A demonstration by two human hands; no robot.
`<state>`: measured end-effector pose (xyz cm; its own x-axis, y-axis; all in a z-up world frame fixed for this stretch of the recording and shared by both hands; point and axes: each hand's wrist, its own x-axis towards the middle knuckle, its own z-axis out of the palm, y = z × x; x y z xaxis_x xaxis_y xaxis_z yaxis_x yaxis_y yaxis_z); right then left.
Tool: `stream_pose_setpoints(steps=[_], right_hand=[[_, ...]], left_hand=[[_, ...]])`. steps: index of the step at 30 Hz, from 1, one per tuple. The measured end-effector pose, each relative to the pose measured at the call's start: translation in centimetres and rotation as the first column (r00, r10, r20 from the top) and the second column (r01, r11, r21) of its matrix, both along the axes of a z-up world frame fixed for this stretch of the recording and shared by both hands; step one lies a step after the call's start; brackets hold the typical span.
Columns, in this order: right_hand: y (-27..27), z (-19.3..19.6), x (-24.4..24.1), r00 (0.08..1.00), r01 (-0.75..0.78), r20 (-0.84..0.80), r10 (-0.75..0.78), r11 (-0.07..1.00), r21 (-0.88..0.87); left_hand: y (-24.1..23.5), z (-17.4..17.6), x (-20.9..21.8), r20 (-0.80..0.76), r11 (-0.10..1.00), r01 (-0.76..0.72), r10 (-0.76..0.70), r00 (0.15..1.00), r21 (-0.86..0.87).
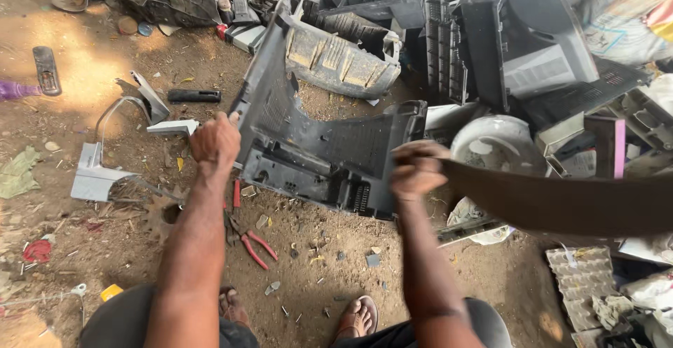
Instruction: The person uses a curved metal blade to break apart a large plastic casing, likely from an electronic device. They repeatedly strike and pry the plastic into smaller pieces, working on the ground in a cluttered outdoor area.
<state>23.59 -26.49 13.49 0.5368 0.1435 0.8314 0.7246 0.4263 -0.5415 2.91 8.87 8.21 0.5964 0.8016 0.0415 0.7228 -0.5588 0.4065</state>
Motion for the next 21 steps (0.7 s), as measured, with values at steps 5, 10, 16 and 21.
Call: stream_pose_setpoints(steps=[5, 10, 16, 21], right_hand=[[-0.1, -15.5, -3.7, 0.68, -0.523, -0.337, -0.651, -0.109, -0.845], [-1.9, -12.5, -4.0, 0.338, -0.603, -0.659, -0.672, 0.382, -0.7], [-0.9, 0.6, -5.3, 0.784, -0.017, -0.487, -0.385, 0.771, -0.637], [1.2, -3.6, 1.1, 0.905, 0.416, 0.051, -0.422, 0.855, -0.308]], left_hand=[[-2.0, -1.3, 0.0, -0.018, 1.0, -0.012, 0.011, 1.0, -0.017], [-3.4, -3.7, -1.2, -0.001, 0.987, -0.139, 0.14, 0.99, -0.08], [-3.6, -2.7, -1.9, -0.079, 0.975, -0.169, 0.159, 0.984, -0.143], [-4.2, -0.5, -0.2, -0.122, 0.956, -0.182, 0.157, 0.98, -0.229]])
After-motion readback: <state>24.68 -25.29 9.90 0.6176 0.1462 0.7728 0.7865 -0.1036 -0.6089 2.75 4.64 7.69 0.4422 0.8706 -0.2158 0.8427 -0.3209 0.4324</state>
